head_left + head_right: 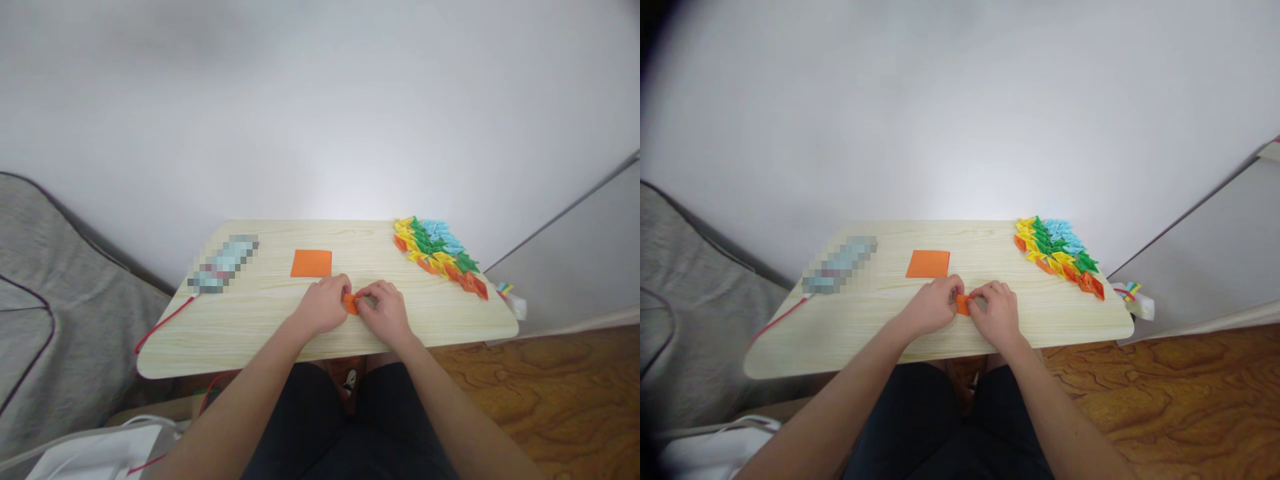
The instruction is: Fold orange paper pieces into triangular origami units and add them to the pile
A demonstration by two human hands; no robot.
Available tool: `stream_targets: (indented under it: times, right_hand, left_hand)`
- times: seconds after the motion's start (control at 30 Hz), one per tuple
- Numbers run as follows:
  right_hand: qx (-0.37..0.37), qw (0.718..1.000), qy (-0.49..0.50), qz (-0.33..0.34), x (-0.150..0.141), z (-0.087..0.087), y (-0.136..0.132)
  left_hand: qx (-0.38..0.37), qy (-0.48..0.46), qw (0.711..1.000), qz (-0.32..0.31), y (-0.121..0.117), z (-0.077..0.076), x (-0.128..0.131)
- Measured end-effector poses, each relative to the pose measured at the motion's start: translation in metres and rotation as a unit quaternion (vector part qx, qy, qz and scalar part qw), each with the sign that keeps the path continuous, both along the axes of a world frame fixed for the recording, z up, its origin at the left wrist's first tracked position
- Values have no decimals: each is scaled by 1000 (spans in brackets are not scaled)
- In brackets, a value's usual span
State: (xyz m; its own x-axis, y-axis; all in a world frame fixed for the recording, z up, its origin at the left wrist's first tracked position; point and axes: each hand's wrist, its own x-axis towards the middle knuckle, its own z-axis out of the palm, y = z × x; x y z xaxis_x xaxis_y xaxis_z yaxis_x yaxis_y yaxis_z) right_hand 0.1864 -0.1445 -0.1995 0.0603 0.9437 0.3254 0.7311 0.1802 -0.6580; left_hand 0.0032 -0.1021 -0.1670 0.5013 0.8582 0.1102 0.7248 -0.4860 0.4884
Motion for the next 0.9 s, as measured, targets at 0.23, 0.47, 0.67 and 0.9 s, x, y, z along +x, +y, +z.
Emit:
stream_targets:
  times: [0.23,0.47,0.67,0.9]
  right_hand:
    - [-5,996,90,23,-1,6,5]
    - [12,990,135,33,-3,6,2]
    - [50,994,89,28,5,-2,-8]
    - [63,996,-47,46,17,-2,-20]
  left_hand:
    - [4,-76,997,7,0,8,-1]
    - [-12,-162,986,27,2,11,-4]
    - [14,-183,982,41,-3,-4,1]
    - [67,-121,990,-30,-21,-8,-1]
